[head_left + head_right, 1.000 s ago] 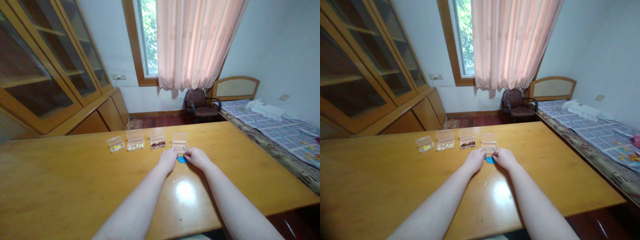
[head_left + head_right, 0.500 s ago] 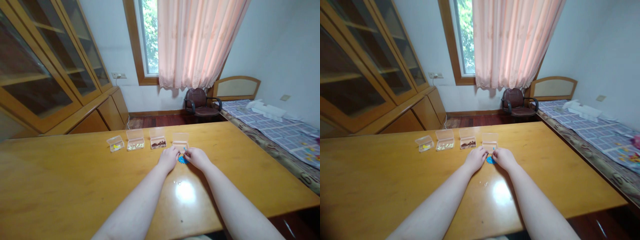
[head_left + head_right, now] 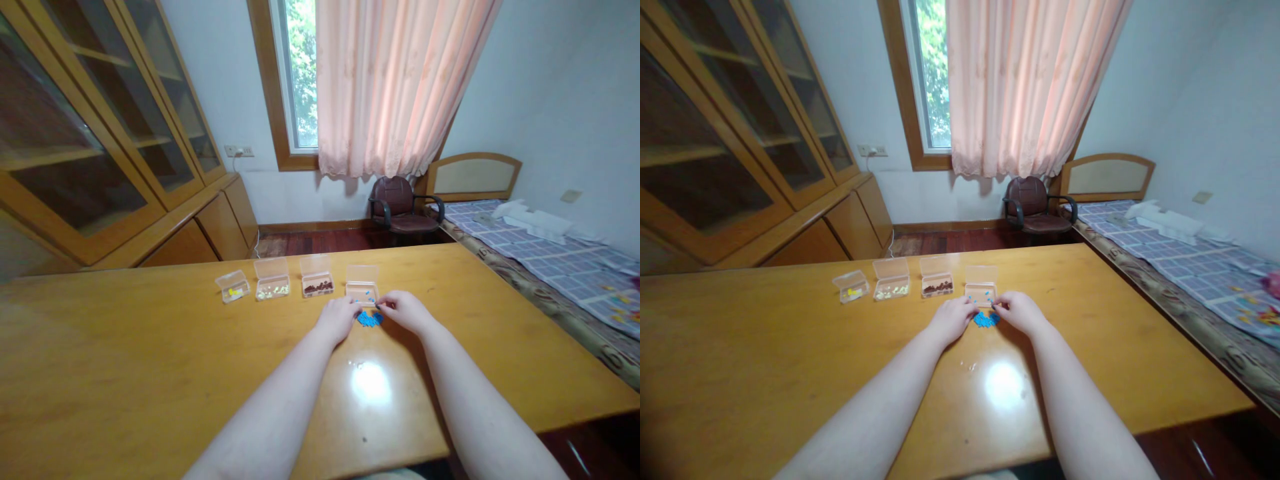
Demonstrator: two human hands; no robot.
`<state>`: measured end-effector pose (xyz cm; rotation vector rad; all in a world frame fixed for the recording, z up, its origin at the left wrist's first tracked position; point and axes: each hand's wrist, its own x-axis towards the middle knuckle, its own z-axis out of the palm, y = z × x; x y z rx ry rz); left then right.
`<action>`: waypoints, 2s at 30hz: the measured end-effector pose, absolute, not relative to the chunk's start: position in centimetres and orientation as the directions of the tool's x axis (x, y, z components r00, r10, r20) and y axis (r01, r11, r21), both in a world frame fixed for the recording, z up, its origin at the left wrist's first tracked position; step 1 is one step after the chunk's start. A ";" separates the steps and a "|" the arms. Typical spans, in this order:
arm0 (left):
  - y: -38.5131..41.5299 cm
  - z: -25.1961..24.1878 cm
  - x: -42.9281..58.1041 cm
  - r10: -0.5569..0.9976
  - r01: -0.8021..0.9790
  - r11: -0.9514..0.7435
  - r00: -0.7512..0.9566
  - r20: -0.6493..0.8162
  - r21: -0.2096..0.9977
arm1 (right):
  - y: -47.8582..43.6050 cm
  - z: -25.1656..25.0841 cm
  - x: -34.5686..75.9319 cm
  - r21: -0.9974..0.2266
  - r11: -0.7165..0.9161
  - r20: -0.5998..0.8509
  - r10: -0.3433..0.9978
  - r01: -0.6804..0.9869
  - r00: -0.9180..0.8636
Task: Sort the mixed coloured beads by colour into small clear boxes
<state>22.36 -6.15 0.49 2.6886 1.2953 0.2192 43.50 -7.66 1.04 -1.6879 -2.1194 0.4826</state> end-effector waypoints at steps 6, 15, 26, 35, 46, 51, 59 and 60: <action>-6.2 0.9 22.4 0.784 0.765 -0.614 0.618 0.046 0.196 | -8.0 1.2 43.3 -0.463 0.200 -0.032 0.970 0.864 -0.241; -6.4 1.1 22.6 0.811 0.786 -0.578 0.584 0.042 0.218 | -8.2 1.9 42.3 -0.324 0.228 -0.032 0.967 0.918 -0.251; -6.4 0.9 22.6 0.849 0.805 -0.527 0.515 0.118 0.272 | -7.8 1.2 42.4 -0.457 0.232 0.220 0.965 0.859 -0.143; -6.9 1.2 22.8 0.826 0.792 -0.555 0.560 0.060 0.254 | -7.9 0.6 41.9 -0.496 0.247 0.131 0.969 0.833 -0.210; -6.3 0.4 22.7 0.816 0.791 -0.574 0.575 0.065 0.209 | -8.2 0.6 40.9 -0.377 0.288 0.003 0.951 0.881 -0.309; -6.3 0.2 22.8 0.804 0.785 -0.593 0.588 0.087 0.181 | -8.4 0.8 40.7 -0.356 0.286 0.017 0.954 0.890 -0.299; -6.8 0.7 23.2 0.815 0.802 -0.577 0.576 0.053 0.156 | -8.3 0.5 40.5 -0.414 0.234 0.011 0.968 0.880 -0.252; -6.8 0.6 23.3 0.820 0.807 -0.570 0.570 0.048 0.152 | -8.3 0.4 40.5 -0.421 0.234 0.011 0.967 0.876 -0.253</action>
